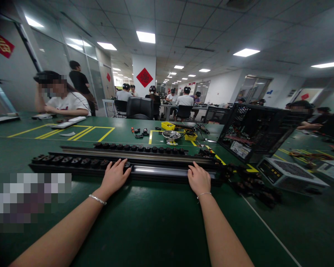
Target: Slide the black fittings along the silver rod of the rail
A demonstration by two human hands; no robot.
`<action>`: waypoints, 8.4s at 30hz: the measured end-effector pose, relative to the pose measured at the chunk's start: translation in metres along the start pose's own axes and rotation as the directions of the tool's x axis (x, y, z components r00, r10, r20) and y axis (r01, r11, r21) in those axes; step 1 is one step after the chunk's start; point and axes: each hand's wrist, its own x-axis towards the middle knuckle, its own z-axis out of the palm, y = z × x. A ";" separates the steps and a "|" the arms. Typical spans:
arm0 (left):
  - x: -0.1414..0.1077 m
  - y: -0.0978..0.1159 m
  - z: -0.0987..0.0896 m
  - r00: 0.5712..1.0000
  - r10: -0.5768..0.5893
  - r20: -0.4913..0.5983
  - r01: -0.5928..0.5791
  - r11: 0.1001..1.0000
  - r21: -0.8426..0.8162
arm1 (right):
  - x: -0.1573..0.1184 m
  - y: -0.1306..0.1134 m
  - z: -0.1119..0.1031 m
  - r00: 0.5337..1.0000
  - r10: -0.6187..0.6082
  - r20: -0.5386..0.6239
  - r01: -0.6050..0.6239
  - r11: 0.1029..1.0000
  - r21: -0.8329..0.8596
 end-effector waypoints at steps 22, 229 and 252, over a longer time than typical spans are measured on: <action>-0.002 0.003 -0.002 1.000 0.014 -0.022 -0.015 0.997 -0.074 | 0.000 0.000 0.001 1.000 0.002 -0.004 -0.001 1.000 0.008; -0.005 0.018 -0.015 0.943 0.295 0.156 -0.277 0.952 -0.127 | -0.032 -0.122 0.009 0.829 -0.549 0.108 0.536 0.834 0.129; -0.006 0.017 -0.010 0.956 0.248 0.157 -0.241 0.969 -0.060 | -0.029 -0.112 0.010 0.830 -0.549 0.103 0.543 0.836 0.079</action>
